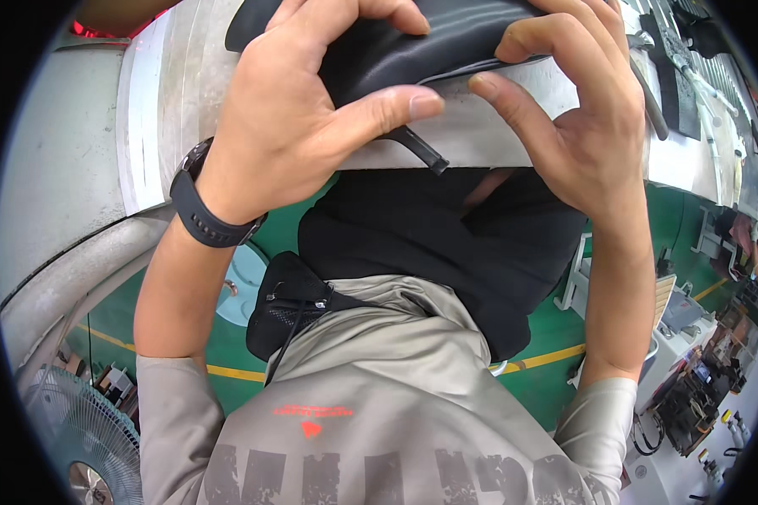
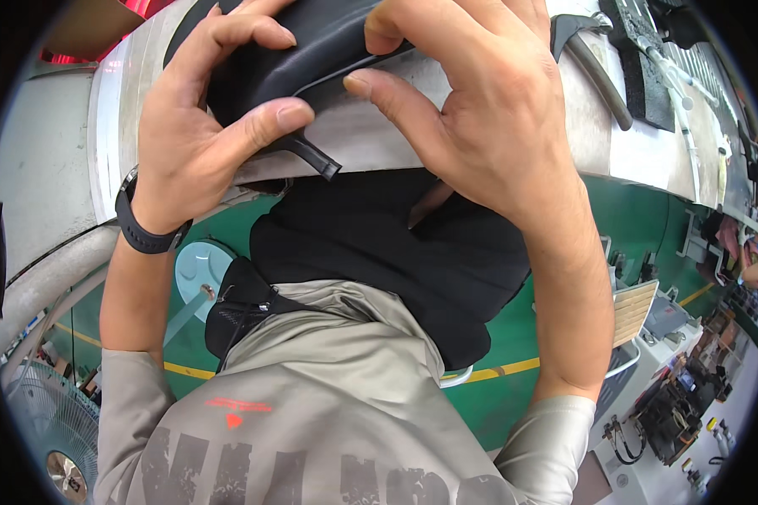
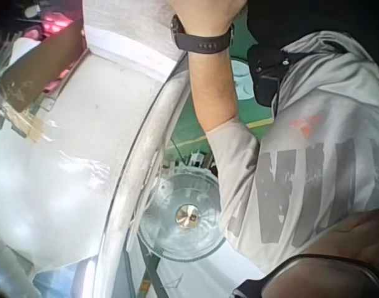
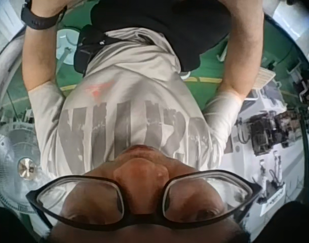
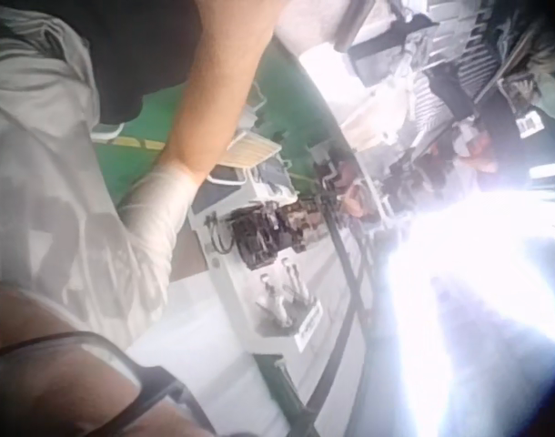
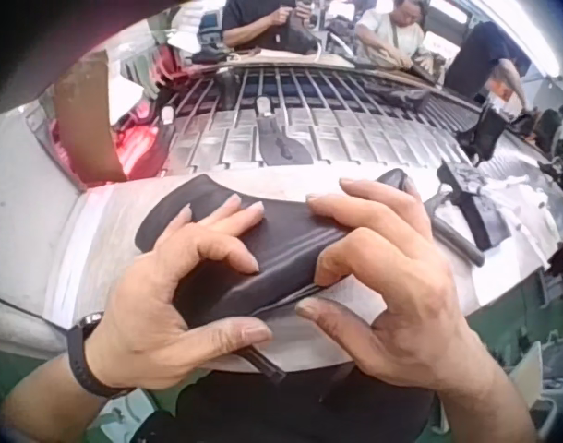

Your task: The person smooths the leather upper of a black boot and hammers the edges to secure the shape. They then repeat the process with a second boot and place it back on the conveyor belt.

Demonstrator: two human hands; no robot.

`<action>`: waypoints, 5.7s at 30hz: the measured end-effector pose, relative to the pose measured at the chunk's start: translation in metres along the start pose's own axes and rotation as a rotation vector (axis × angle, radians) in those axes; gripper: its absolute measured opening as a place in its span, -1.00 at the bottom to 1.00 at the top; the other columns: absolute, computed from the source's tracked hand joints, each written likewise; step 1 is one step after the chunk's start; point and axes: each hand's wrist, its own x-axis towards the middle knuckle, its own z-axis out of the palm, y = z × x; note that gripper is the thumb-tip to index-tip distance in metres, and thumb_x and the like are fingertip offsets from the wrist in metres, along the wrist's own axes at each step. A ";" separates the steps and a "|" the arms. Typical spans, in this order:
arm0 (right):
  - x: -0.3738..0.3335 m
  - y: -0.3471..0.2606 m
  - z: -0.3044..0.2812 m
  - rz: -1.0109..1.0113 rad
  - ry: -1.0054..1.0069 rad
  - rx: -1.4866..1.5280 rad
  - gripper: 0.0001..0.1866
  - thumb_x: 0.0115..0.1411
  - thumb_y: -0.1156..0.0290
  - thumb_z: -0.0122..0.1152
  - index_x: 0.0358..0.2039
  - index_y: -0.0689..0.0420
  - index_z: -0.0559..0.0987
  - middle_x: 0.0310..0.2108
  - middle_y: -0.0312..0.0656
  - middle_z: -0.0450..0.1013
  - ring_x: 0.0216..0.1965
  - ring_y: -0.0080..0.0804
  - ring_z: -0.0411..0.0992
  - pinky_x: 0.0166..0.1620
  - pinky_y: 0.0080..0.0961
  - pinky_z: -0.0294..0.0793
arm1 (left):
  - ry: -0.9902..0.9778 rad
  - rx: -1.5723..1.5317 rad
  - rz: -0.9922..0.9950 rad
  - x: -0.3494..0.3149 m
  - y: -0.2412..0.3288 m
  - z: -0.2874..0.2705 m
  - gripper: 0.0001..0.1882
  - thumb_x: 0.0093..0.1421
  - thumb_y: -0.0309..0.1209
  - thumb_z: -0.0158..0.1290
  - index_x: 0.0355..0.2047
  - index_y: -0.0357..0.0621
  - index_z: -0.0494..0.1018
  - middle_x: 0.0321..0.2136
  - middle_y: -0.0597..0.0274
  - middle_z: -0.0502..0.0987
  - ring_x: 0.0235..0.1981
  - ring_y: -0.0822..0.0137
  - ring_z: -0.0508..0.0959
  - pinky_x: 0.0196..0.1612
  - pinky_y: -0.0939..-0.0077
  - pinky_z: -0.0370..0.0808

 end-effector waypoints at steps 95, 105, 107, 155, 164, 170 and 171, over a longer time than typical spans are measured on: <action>-0.030 -0.073 0.002 0.418 0.187 0.619 -0.64 0.02 0.54 0.48 -0.13 0.29 0.67 -0.19 0.01 0.66 -0.15 -0.12 0.64 -0.05 -0.29 0.65 | -0.118 -0.117 0.042 0.093 0.021 0.029 -0.52 0.33 -0.41 0.02 0.20 -0.41 0.47 0.08 -0.26 0.59 0.10 -0.15 0.58 0.22 0.19 0.44; -0.026 0.017 -0.064 0.920 0.314 1.049 -0.69 0.23 0.42 0.35 -0.05 0.28 0.68 -0.17 -0.11 0.68 -0.20 -0.51 0.60 -0.10 -0.58 0.57 | -0.088 -0.061 0.031 0.099 0.018 0.029 -0.50 0.37 -0.21 0.05 0.12 -0.42 0.50 -0.03 -0.28 0.62 0.02 -0.22 0.60 0.08 0.09 0.51; -0.020 0.054 -0.077 0.899 0.150 0.794 -0.58 0.27 0.31 0.24 0.03 0.34 0.57 -0.01 0.13 0.62 0.04 -0.15 0.63 0.14 -0.19 0.63 | -0.137 -0.127 -0.024 0.112 0.022 0.032 -0.50 0.37 -0.22 0.04 0.12 -0.44 0.49 -0.07 -0.31 0.62 -0.02 -0.25 0.60 0.06 0.08 0.52; -0.040 -0.021 -0.049 0.545 0.498 0.761 -0.57 0.07 0.55 0.50 -0.04 0.40 0.61 -0.06 0.21 0.63 -0.02 -0.04 0.66 0.06 -0.24 0.65 | -0.079 -0.112 -0.077 0.115 0.024 0.035 -0.50 0.48 -0.20 -0.04 0.07 -0.51 0.51 -0.24 -0.37 0.63 -0.13 -0.30 0.64 -0.07 0.07 0.55; 0.008 0.046 -0.064 0.910 0.280 0.942 -0.76 0.20 0.53 0.34 -0.14 0.36 0.66 -0.21 -0.06 0.69 -0.21 -0.50 0.61 -0.07 -0.56 0.56 | -0.285 0.047 0.010 0.118 0.027 0.022 0.09 0.02 0.12 0.42 0.29 -0.53 0.30 -0.16 -0.28 0.61 -0.13 -0.27 0.65 -0.04 0.10 0.57; 0.014 0.069 -0.063 0.952 0.247 0.914 -0.77 0.21 0.38 0.37 -0.21 0.29 0.72 -0.30 -0.18 0.69 -0.27 -0.57 0.58 -0.15 -0.57 0.51 | -0.261 0.077 -0.027 0.115 0.027 0.025 -0.01 -0.08 -0.17 0.44 0.27 -0.51 0.32 -0.15 -0.30 0.61 -0.12 -0.26 0.64 -0.04 0.10 0.57; 0.012 0.069 -0.060 0.959 0.300 0.940 -0.77 0.21 0.38 0.37 -0.21 0.28 0.73 -0.31 -0.20 0.69 -0.29 -0.58 0.57 -0.17 -0.58 0.50 | -0.255 0.083 -0.021 0.114 0.027 0.025 -0.01 -0.08 -0.17 0.44 0.27 -0.51 0.32 -0.15 -0.30 0.61 -0.12 -0.26 0.64 -0.04 0.10 0.57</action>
